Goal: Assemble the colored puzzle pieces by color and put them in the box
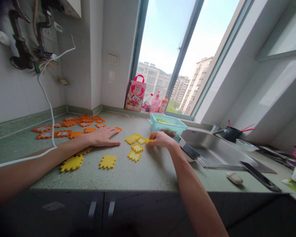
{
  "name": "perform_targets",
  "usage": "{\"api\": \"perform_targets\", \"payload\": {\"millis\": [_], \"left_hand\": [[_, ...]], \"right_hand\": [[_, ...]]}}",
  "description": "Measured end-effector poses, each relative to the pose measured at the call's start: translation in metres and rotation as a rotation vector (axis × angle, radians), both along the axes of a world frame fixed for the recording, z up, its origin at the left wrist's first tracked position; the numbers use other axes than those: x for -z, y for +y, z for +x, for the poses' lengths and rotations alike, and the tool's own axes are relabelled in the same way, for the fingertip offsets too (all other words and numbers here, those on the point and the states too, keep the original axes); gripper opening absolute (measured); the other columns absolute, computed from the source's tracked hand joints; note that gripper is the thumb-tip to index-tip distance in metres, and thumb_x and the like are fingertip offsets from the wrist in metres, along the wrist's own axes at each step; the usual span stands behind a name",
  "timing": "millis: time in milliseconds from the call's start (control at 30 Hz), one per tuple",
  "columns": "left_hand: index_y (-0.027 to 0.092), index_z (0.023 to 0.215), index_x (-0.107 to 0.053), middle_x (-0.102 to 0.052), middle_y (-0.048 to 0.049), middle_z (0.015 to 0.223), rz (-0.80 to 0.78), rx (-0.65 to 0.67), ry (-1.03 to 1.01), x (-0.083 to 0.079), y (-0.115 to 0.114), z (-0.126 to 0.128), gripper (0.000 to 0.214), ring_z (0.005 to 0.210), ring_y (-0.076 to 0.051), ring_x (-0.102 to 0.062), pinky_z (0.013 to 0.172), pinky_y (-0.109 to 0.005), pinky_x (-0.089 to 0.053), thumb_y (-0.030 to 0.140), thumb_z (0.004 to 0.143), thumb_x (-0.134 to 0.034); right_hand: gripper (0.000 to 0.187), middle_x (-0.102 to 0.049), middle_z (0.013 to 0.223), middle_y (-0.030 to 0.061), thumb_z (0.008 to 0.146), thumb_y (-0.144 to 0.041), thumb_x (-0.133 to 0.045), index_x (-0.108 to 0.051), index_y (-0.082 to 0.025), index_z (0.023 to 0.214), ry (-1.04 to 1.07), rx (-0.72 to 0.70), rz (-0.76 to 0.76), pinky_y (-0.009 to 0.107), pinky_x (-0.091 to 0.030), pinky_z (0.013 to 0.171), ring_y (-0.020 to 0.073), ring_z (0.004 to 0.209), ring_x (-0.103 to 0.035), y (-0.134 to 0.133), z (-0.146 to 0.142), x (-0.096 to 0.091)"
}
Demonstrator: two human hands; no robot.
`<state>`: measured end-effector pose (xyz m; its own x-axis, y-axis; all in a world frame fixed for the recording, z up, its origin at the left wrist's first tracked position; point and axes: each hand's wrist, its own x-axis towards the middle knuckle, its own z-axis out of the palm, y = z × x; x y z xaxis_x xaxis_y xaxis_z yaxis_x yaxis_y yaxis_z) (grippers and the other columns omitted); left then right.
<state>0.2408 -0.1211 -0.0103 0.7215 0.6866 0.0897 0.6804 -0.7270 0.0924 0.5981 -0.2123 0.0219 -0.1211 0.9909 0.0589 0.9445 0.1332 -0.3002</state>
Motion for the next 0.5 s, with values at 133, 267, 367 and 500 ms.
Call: {"api": "perform_targets", "payload": {"millis": [133, 267, 367, 500], "left_hand": [[0.021, 0.165, -0.045, -0.044, -0.017, 0.168, 0.001, 0.007, -0.029, 0.004, 0.004, 0.001, 0.113, 0.152, -0.041, -0.041, 0.126, -0.053, -0.026, 0.098, 0.082, -0.041], [0.019, 0.164, -0.045, -0.046, -0.0183, 0.166, 0.021, -0.01, 0.006, 0.003, 0.001, 0.003, 0.114, 0.15, -0.041, -0.043, 0.125, -0.053, -0.027, 0.098, 0.083, -0.038], [0.016, 0.164, -0.045, -0.047, -0.0198, 0.165, 0.026, -0.007, 0.014, 0.001, -0.003, 0.004, 0.115, 0.149, -0.042, -0.044, 0.124, -0.054, -0.028, 0.098, 0.083, -0.036], [0.017, 0.164, -0.044, -0.045, -0.019, 0.167, 0.009, -0.009, 0.004, -0.002, -0.007, 0.004, 0.114, 0.15, -0.042, -0.043, 0.125, -0.053, -0.027, 0.097, 0.083, -0.038]], "right_hand": [[0.019, -0.078, 0.099, 0.0045, 0.085, -0.037, -0.078, -0.077, -0.021, 0.096, 0.106, -0.057, 0.265, 0.029, -0.054, 0.082, 0.0211, 0.091, -0.072, 0.01, -0.017, 0.003], [0.023, -0.074, 0.113, 0.0077, 0.092, -0.034, -0.075, -0.076, -0.021, 0.111, 0.063, -0.065, 0.352, 0.029, -0.052, 0.092, 0.0191, 0.097, -0.071, 0.028, -0.046, 0.02], [0.029, -0.072, 0.119, 0.011, 0.104, -0.038, -0.06, -0.073, -0.02, 0.122, -0.056, -0.073, 0.256, 0.03, -0.049, 0.099, 0.0205, 0.107, -0.069, 0.037, -0.062, 0.036], [0.059, -0.072, 0.123, 0.0155, 0.106, -0.066, -0.044, -0.07, -0.019, 0.129, -0.132, -0.051, 0.199, 0.039, -0.045, 0.108, 0.029, 0.121, -0.065, 0.034, -0.075, 0.046]]}}
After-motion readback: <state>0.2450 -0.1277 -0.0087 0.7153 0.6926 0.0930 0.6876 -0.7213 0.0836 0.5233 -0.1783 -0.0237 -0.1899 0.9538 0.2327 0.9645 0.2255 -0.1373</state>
